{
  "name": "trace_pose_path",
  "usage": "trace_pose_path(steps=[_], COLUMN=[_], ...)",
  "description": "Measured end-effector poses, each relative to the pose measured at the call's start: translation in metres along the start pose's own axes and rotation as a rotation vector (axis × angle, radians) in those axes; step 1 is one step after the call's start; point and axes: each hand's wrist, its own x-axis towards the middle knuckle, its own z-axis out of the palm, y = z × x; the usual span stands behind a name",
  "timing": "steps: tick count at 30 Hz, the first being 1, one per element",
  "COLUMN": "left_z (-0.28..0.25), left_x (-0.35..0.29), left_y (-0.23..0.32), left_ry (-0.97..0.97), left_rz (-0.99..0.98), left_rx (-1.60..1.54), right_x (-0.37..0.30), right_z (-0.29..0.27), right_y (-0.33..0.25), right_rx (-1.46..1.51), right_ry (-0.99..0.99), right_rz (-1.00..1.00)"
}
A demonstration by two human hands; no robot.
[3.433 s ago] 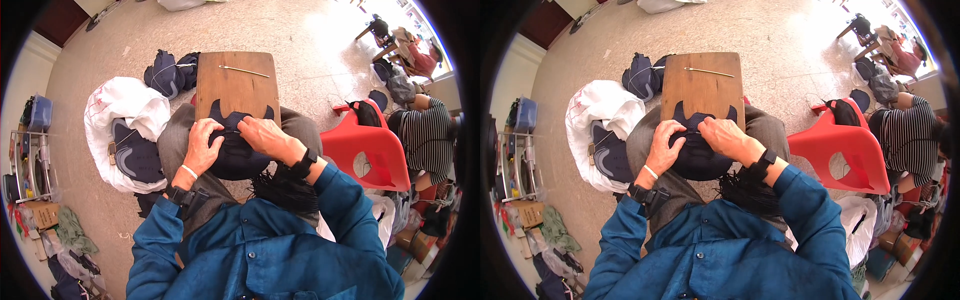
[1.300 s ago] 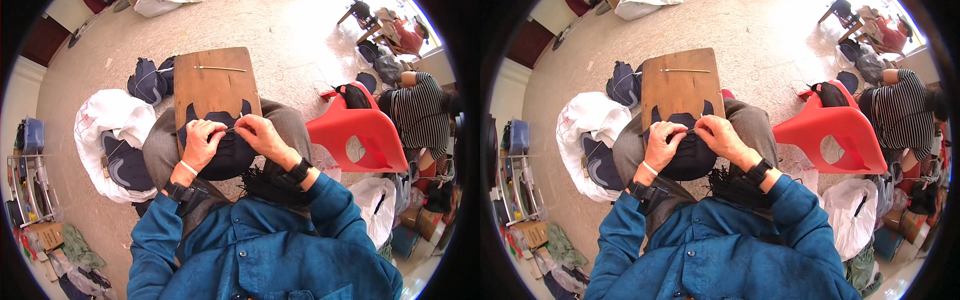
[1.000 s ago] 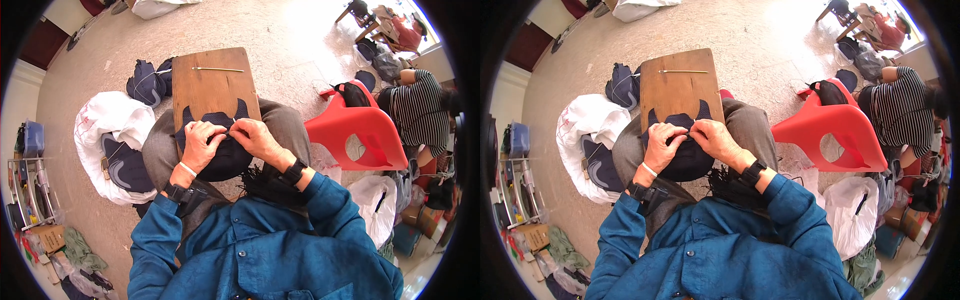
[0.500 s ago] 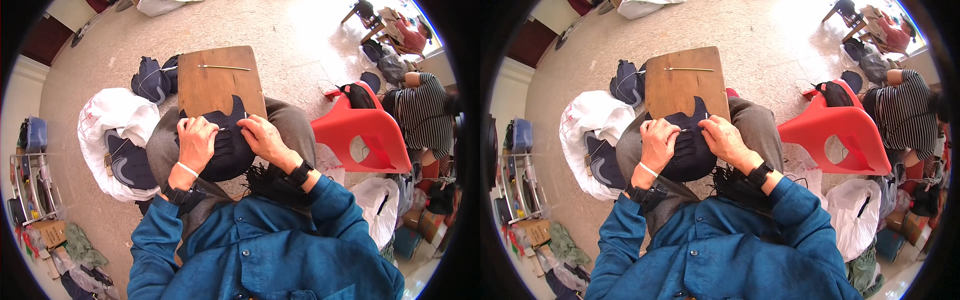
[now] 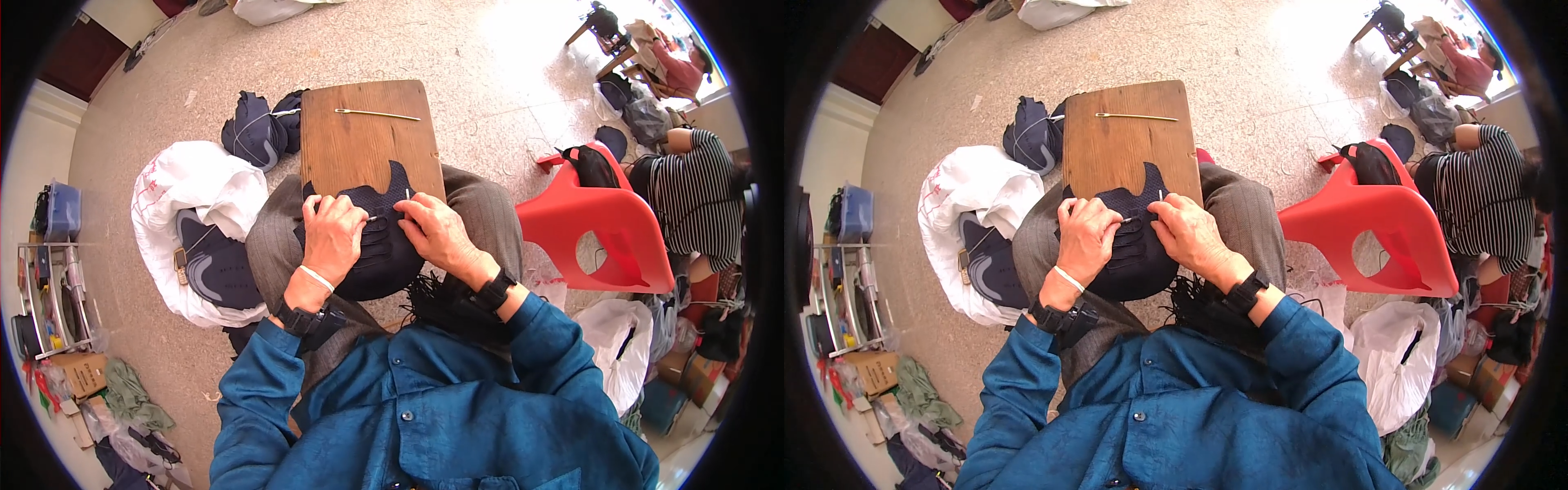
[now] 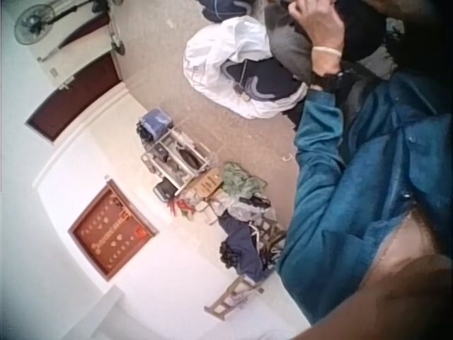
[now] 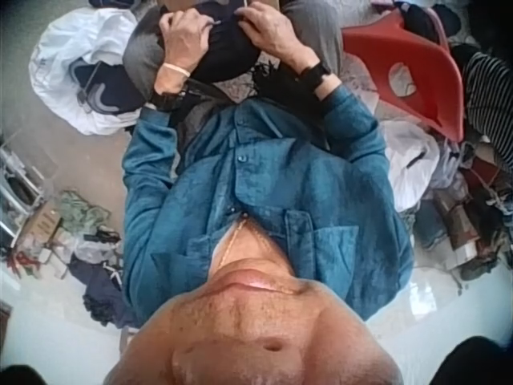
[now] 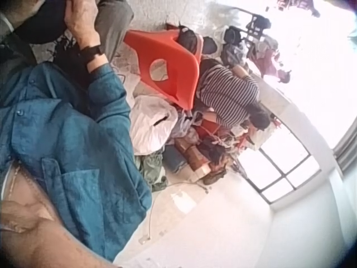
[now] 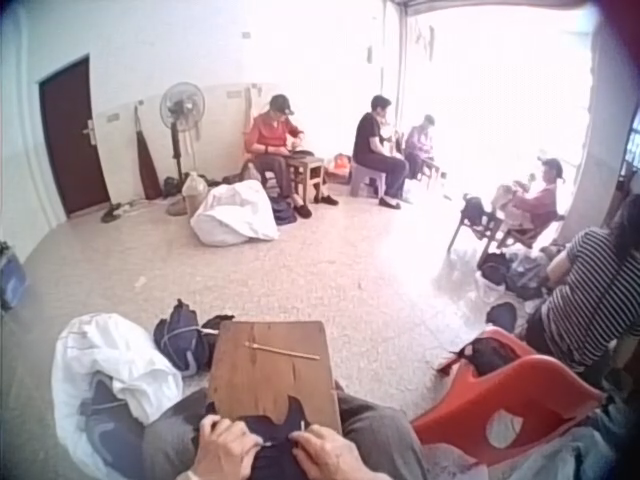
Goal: Manually stitching or lacing leather shoe components.
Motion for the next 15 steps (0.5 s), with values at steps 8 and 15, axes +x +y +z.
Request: trace_pose_path(steps=[8, 15], left_z=[0.003, 0.013], left_x=[0.005, 0.001], left_y=[-0.009, -0.019], left_ry=[-0.028, -0.007], left_rz=[0.028, 0.098], left_rx=[-0.101, -0.158], right_x=[0.0, 0.002], right_z=[0.0, 0.004], right_y=[0.002, 0.0], right_rx=[-0.006, -0.008], right_ry=[-0.016, -0.026], right_rz=[-0.026, -0.079])
